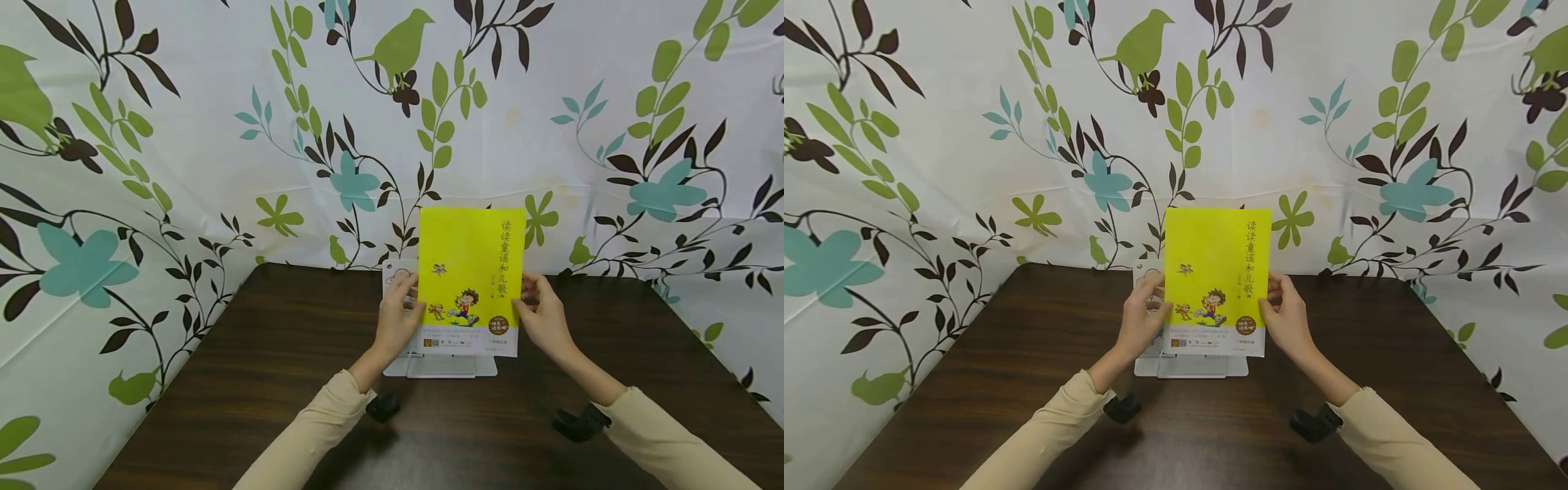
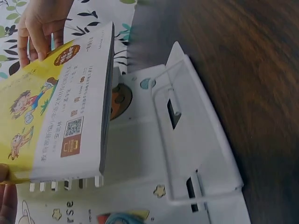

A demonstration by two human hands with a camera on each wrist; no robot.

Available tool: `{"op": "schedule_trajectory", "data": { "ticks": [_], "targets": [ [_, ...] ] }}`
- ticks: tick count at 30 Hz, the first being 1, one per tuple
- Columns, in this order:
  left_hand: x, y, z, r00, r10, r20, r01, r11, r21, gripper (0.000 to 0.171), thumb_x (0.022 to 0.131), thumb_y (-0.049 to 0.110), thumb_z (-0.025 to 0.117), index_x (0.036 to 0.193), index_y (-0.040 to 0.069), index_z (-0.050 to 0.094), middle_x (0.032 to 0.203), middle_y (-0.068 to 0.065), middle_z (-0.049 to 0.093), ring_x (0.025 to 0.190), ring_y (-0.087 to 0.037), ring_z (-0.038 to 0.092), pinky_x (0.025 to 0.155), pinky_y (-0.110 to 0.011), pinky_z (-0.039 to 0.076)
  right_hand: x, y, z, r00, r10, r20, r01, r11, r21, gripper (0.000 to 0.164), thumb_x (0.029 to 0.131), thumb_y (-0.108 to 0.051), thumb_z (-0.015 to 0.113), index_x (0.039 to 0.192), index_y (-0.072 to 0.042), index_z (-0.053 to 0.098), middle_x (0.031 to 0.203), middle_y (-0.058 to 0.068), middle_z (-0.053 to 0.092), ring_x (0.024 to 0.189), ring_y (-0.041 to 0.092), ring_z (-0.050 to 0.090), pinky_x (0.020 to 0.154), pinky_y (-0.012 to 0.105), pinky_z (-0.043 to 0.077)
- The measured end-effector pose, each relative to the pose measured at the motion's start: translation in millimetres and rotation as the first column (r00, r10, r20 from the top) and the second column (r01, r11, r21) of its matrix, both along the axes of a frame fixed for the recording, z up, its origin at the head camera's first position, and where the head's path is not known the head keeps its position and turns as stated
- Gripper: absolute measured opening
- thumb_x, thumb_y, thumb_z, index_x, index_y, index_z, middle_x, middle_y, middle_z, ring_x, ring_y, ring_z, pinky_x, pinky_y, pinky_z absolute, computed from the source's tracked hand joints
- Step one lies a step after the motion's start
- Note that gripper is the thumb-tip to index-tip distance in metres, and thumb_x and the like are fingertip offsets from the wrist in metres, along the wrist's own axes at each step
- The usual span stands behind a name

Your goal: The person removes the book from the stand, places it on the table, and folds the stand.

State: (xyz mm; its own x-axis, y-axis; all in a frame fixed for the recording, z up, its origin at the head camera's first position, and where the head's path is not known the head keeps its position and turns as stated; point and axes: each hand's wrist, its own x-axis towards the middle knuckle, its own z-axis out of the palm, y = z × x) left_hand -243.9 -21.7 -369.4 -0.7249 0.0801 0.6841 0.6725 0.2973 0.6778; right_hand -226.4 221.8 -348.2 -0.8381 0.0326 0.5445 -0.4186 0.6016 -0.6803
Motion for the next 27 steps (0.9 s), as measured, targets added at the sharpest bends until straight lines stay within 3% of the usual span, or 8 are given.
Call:
{"op": "schedule_trajectory", "data": {
  "ticks": [6,12,20,27],
  "targets": [
    [8.3,12,-2.8,0.996,-0.042,0.072,0.042,0.999,0.01,0.051,0.074,-0.014,0.064,0.123,-0.005,0.052,0.107,-0.017,0.054,0.087,-0.024,0.056,0.064,-0.02,0.051,10.1,9,-3.5,0.996,-0.055,0.072,0.053,0.998,0.025,0.042,0.082,0.008,0.054,0.123,0.007,0.045,0.098,0.018,0.053,0.081,0.017,0.048,0.06,0.011,0.041],
    [21.9,28,5.9,0.985,-0.098,0.142,0.092,0.995,0.045,0.05,0.072,-0.018,0.062,0.12,-0.011,0.051,0.104,-0.021,0.055,0.086,-0.03,0.057,0.063,-0.026,0.053,24.4,21,-10.3,0.983,-0.107,0.15,0.105,0.994,0.022,0.043,0.083,0.007,0.053,0.125,0.009,0.043,0.1,0.02,0.052,0.082,0.02,0.048,0.06,0.009,0.04],
    [24.6,55,-10.3,0.971,-0.142,0.193,0.135,0.99,0.049,0.052,0.073,-0.014,0.064,0.123,-0.006,0.052,0.105,-0.015,0.056,0.086,-0.023,0.057,0.062,-0.016,0.05,35.6,46,-20.6,0.965,-0.154,0.211,0.145,0.988,0.057,0.043,0.084,0.005,0.052,0.126,0.01,0.042,0.102,0.021,0.051,0.08,0.009,0.046,0.06,0.009,0.04],
    [28.6,72,-20.7,0.971,-0.167,0.174,0.163,0.986,0.035,0.051,0.072,-0.013,0.065,0.121,-0.008,0.052,0.096,-0.013,0.055,0.082,-0.023,0.057,0.059,-0.013,0.049,43.1,61,-28.4,0.946,-0.197,0.258,0.178,0.979,0.094,0.045,0.084,0.004,0.051,0.126,0.013,0.041,0.103,0.023,0.051,0.078,0.008,0.046,0.057,0.012,0.041]
  ]
}}
